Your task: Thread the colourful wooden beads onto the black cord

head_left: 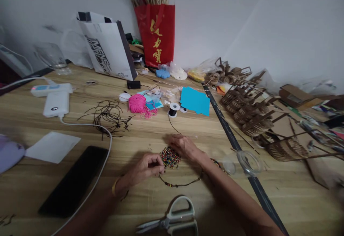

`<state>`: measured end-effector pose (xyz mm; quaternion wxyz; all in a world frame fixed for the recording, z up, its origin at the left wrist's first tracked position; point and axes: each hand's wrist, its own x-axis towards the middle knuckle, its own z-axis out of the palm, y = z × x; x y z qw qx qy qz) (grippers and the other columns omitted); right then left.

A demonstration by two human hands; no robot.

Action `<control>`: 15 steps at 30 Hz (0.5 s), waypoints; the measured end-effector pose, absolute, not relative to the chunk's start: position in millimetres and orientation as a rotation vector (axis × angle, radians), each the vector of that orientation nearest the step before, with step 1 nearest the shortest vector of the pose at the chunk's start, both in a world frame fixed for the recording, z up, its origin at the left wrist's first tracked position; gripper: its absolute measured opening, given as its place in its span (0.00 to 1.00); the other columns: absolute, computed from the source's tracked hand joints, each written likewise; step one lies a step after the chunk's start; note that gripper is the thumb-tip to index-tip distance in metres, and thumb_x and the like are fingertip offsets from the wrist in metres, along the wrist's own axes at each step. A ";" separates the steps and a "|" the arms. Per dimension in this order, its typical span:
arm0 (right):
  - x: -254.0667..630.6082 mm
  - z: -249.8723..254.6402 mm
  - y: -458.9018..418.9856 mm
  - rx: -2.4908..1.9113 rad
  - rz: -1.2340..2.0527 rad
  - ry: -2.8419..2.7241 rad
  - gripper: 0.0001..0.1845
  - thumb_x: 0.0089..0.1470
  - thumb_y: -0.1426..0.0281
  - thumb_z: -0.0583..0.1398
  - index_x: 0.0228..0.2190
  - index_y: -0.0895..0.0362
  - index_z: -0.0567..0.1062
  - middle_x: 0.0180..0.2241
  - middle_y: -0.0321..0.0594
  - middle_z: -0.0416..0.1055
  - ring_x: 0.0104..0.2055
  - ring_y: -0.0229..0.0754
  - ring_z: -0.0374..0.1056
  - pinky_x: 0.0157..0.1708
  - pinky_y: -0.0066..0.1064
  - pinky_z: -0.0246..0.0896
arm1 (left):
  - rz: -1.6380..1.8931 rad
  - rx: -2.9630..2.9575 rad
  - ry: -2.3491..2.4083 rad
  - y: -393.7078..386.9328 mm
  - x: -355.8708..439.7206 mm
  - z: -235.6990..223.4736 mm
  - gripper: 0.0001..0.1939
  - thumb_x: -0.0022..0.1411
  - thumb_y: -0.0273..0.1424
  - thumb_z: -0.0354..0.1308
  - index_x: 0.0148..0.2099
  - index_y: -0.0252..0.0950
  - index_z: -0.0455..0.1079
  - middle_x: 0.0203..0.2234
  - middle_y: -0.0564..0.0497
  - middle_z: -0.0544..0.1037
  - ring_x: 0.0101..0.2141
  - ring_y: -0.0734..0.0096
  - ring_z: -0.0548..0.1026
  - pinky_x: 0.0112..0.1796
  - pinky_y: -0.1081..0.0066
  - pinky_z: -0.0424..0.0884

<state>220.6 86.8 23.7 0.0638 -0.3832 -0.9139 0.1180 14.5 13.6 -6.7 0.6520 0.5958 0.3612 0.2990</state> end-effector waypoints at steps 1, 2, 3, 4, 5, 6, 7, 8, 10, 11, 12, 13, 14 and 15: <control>221.3 25.3 87.4 -1.194 0.347 -2.776 0.07 0.60 0.73 0.55 0.36 0.56 0.74 0.37 0.41 0.74 0.36 0.39 0.69 0.31 0.26 0.55 | 0.680 1.352 0.817 13.6 14.3 -6.7 0.10 0.55 0.34 0.58 0.29 0.32 0.66 0.23 0.52 0.72 0.26 0.75 0.68 0.29 0.76 0.63; 222.7 26.9 87.7 -1.230 0.339 -2.792 0.06 0.59 0.73 0.56 0.35 0.56 0.74 0.35 0.40 0.74 0.34 0.39 0.69 0.29 0.26 0.53 | 0.680 1.353 0.814 13.6 14.2 -6.6 0.10 0.55 0.34 0.57 0.29 0.32 0.66 0.23 0.52 0.72 0.26 0.75 0.68 0.29 0.76 0.63; 224.8 28.4 87.9 -1.256 0.336 -2.806 0.05 0.58 0.73 0.57 0.33 0.57 0.74 0.35 0.40 0.74 0.32 0.38 0.68 0.27 0.26 0.51 | 0.682 1.354 0.814 13.5 14.1 -6.4 0.09 0.55 0.34 0.57 0.29 0.32 0.66 0.23 0.52 0.72 0.25 0.75 0.68 0.29 0.76 0.63; 227.3 29.5 87.9 -1.272 0.336 -2.817 0.05 0.57 0.73 0.58 0.32 0.57 0.74 0.34 0.39 0.74 0.31 0.37 0.68 0.26 0.25 0.50 | 0.682 1.356 0.817 13.4 14.1 -6.1 0.09 0.55 0.34 0.57 0.29 0.32 0.66 0.23 0.52 0.72 0.25 0.76 0.68 0.29 0.76 0.62; 230.1 30.1 87.8 -1.277 0.342 -2.828 0.05 0.57 0.73 0.58 0.31 0.57 0.74 0.33 0.39 0.74 0.30 0.36 0.67 0.25 0.25 0.48 | 0.681 1.357 0.821 13.3 14.3 -5.8 0.10 0.55 0.34 0.57 0.29 0.32 0.66 0.23 0.52 0.72 0.25 0.76 0.68 0.29 0.76 0.62; 233.0 30.1 87.5 -1.279 0.350 -2.837 0.05 0.57 0.73 0.58 0.30 0.57 0.74 0.33 0.38 0.74 0.29 0.36 0.67 0.25 0.25 0.47 | 0.678 1.359 0.823 13.2 14.5 -5.5 0.10 0.55 0.34 0.57 0.28 0.32 0.66 0.23 0.52 0.72 0.25 0.76 0.67 0.29 0.76 0.62; 235.6 29.6 87.1 -1.277 0.362 -2.845 0.05 0.57 0.73 0.58 0.29 0.57 0.74 0.32 0.38 0.73 0.29 0.35 0.66 0.25 0.25 0.47 | 0.676 1.360 0.824 13.2 14.8 -5.4 0.10 0.55 0.34 0.57 0.28 0.32 0.66 0.22 0.53 0.71 0.25 0.76 0.67 0.28 0.76 0.62; 237.9 28.5 86.6 -1.274 0.372 -2.849 0.05 0.56 0.74 0.58 0.29 0.57 0.74 0.31 0.37 0.73 0.28 0.35 0.66 0.25 0.25 0.46 | 0.676 1.361 0.824 13.1 15.2 -5.5 0.10 0.55 0.34 0.57 0.28 0.32 0.66 0.22 0.53 0.71 0.25 0.76 0.67 0.28 0.76 0.62; 241.0 25.7 85.0 -1.261 0.384 -2.848 0.06 0.55 0.76 0.57 0.30 0.57 0.74 0.30 0.36 0.73 0.28 0.35 0.66 0.25 0.25 0.47 | 0.687 1.363 0.822 13.2 16.0 -6.2 0.10 0.55 0.34 0.58 0.28 0.32 0.66 0.22 0.54 0.71 0.25 0.77 0.66 0.28 0.77 0.61; 241.6 24.3 84.1 -1.249 0.384 -2.845 0.07 0.55 0.77 0.57 0.30 0.56 0.74 0.30 0.36 0.73 0.29 0.35 0.66 0.26 0.25 0.47 | 0.692 1.363 0.820 13.3 16.4 -6.6 0.10 0.55 0.34 0.58 0.28 0.32 0.65 0.22 0.54 0.70 0.25 0.77 0.66 0.28 0.77 0.61; 241.8 23.3 83.1 -1.237 0.378 -2.841 0.07 0.55 0.77 0.57 0.31 0.56 0.74 0.31 0.36 0.73 0.29 0.35 0.66 0.26 0.25 0.47 | 0.696 1.365 0.820 13.4 16.6 -6.8 0.10 0.54 0.34 0.58 0.28 0.32 0.65 0.22 0.54 0.70 0.25 0.77 0.66 0.28 0.77 0.61; 241.5 22.7 82.2 -1.227 0.368 -2.840 0.07 0.55 0.77 0.56 0.31 0.56 0.74 0.31 0.36 0.73 0.29 0.35 0.66 0.26 0.25 0.48 | 0.699 1.368 0.820 13.5 16.7 -6.7 0.10 0.55 0.34 0.58 0.28 0.32 0.65 0.22 0.54 0.70 0.25 0.77 0.66 0.28 0.77 0.61; 240.8 22.5 81.2 -1.219 0.357 -2.841 0.07 0.56 0.77 0.56 0.31 0.56 0.73 0.31 0.36 0.73 0.29 0.35 0.66 0.26 0.25 0.48 | 0.699 1.369 0.818 13.5 16.7 -6.3 0.10 0.55 0.34 0.58 0.28 0.32 0.65 0.22 0.54 0.70 0.25 0.77 0.66 0.28 0.77 0.61; 239.9 22.7 80.4 -1.214 0.345 -2.846 0.07 0.56 0.77 0.56 0.31 0.56 0.73 0.30 0.36 0.72 0.29 0.35 0.66 0.26 0.25 0.49 | 0.696 1.369 0.816 13.5 16.7 -5.6 0.10 0.55 0.34 0.58 0.28 0.32 0.65 0.22 0.54 0.70 0.25 0.77 0.66 0.28 0.76 0.61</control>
